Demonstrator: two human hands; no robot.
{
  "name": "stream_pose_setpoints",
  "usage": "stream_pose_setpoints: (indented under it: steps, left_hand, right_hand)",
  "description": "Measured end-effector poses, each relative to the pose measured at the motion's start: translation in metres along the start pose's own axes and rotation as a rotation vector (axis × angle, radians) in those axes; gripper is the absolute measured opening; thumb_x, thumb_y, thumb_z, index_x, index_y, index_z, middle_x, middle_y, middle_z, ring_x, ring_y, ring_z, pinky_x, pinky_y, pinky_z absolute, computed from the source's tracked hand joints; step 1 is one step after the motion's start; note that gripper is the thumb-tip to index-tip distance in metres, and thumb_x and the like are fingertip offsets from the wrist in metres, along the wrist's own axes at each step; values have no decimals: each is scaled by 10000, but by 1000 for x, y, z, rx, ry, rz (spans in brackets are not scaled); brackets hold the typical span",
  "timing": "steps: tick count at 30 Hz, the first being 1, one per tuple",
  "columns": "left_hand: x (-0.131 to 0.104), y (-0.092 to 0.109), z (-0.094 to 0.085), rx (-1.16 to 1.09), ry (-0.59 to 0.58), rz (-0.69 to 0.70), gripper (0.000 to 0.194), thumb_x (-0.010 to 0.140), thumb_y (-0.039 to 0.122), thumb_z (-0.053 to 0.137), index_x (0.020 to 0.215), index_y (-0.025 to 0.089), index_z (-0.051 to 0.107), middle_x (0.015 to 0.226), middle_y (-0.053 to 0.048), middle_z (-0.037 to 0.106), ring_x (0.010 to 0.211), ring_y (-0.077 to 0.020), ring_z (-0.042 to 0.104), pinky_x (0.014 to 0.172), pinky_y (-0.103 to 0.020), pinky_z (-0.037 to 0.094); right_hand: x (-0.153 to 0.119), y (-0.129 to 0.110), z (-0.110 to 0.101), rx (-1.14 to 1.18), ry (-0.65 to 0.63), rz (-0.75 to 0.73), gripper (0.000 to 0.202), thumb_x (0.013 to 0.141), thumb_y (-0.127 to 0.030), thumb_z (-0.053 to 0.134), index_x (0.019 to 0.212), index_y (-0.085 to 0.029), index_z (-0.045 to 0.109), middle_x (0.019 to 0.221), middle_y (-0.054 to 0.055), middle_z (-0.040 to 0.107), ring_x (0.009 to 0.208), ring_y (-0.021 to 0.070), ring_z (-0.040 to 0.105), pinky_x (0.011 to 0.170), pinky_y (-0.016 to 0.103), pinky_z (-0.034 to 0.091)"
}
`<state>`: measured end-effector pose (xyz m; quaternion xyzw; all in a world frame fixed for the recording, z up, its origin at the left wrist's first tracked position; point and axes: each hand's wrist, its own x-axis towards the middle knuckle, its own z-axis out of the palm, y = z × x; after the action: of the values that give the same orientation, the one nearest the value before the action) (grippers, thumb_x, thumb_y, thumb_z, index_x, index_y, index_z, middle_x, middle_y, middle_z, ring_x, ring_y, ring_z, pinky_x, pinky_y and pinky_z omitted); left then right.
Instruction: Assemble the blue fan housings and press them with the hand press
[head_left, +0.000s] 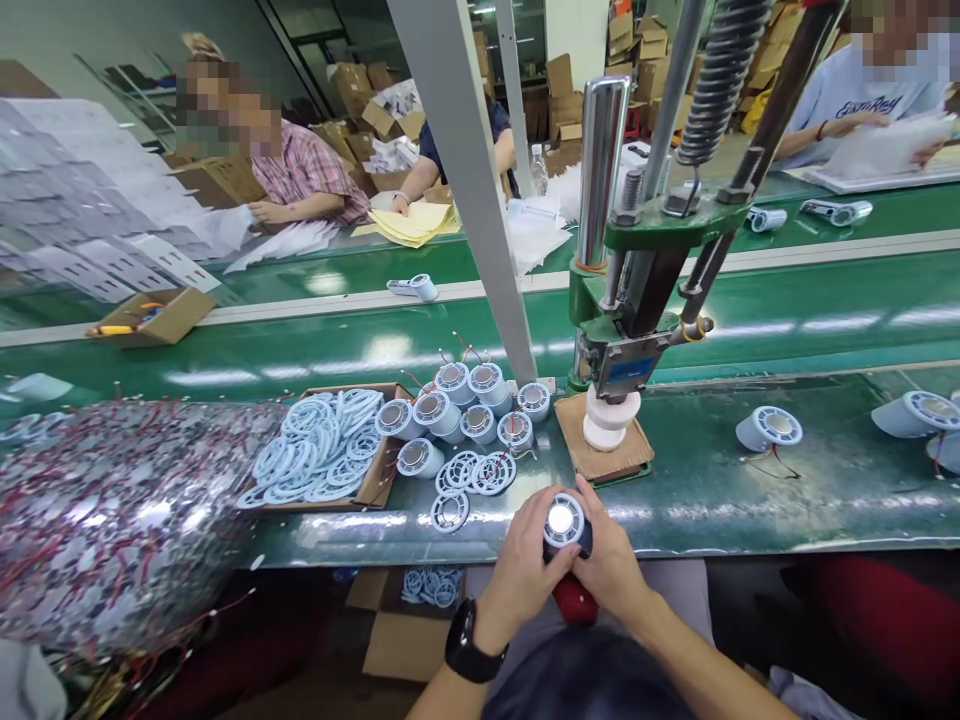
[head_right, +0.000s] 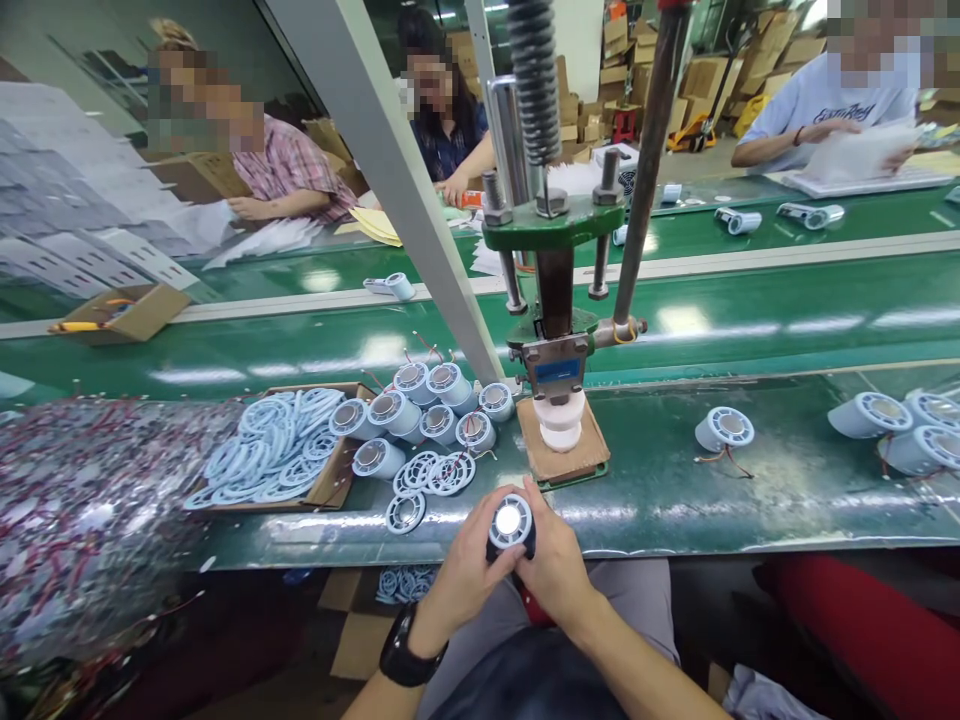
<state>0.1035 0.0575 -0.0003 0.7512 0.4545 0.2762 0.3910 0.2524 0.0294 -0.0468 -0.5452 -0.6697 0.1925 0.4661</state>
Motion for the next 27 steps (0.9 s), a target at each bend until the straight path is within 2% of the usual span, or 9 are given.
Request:
stream_pose_setpoints:
  steps: [3, 5, 7, 10, 12, 15, 19, 23, 27]
  left_hand:
    - [-7, -5, 10, -9, 87, -32, 534, 886, 284, 582, 1392, 165, 465, 1397, -172, 575, 1310, -318, 530, 1088, -537, 436]
    - [-12, -3, 11, -38, 126, -3, 560, 891, 352, 611, 1400, 172, 462, 1403, -177, 577, 1308, -326, 542, 1075, -520, 457]
    - [-18, 4, 7, -72, 167, 101, 638, 881, 435, 650, 1434, 213, 423, 1405, -161, 585, 1295, -319, 563, 1067, -493, 473]
    - [-24, 21, -3, -112, 272, 267, 847, 851, 534, 679, 1525, 269, 238, 1350, -134, 634, 1264, -299, 597, 1074, -475, 474]
    - [-26, 33, -8, -122, 324, 346, 929, 847, 558, 675, 1549, 277, 136, 1305, -124, 666, 1251, -287, 610, 1073, -463, 476]
    - [-26, 42, -14, -84, 357, 421, 915, 847, 581, 659, 1544, 271, 153, 1266, -123, 689, 1222, -279, 634, 1062, -438, 488]
    - [-27, 45, -16, 7, 384, 434, 885, 812, 603, 686, 1508, 253, 265, 1228, -125, 708, 1165, -290, 669, 1054, -439, 494]
    - [-31, 59, -18, 71, 415, 302, 791, 752, 602, 746, 1399, 263, 443, 1206, -114, 707, 1116, -299, 679, 966, -417, 554]
    - [-31, 78, -20, 117, 421, 227, 672, 769, 547, 757, 1325, 250, 523, 1151, -112, 707, 1028, -286, 691, 870, -401, 592]
  right_hand:
    - [1, -4, -3, 8, 34, -49, 818, 776, -47, 532, 1536, -225, 285, 1246, 115, 706, 1070, 251, 726, 872, 385, 630]
    - [1, -10, -8, 27, 64, -97, 817, 827, -70, 536, 1554, -254, 213, 1268, 112, 696, 1111, 247, 711, 901, 399, 620]
    - [2, -20, -17, 53, 82, -171, 855, 863, -115, 581, 1560, -295, 122, 1299, 104, 681, 1162, 250, 687, 949, 430, 599]
    - [5, -38, -31, 91, 110, -304, 933, 884, -152, 644, 1553, -350, 23, 1315, 98, 673, 1196, 261, 666, 992, 479, 573]
    - [8, -50, -39, 110, 143, -364, 911, 915, -160, 622, 1556, -354, 5, 1308, 106, 676, 1191, 263, 669, 989, 489, 578]
    - [12, -61, -45, 117, 169, -397, 841, 960, -204, 574, 1563, -343, 6, 1277, 112, 691, 1176, 257, 679, 968, 476, 597]
    - [7, -61, -44, 93, 170, -360, 806, 982, -281, 557, 1555, -355, -5, 1227, 116, 715, 1147, 255, 695, 957, 480, 601]
    - [1, -63, -40, 237, 134, -174, 843, 948, -439, 592, 1558, -299, 28, 1225, 165, 704, 1126, 289, 704, 912, 466, 624]
    - [0, -71, -35, 415, 119, -48, 906, 908, -401, 666, 1566, -261, 59, 1227, 175, 701, 1121, 306, 703, 925, 472, 616]
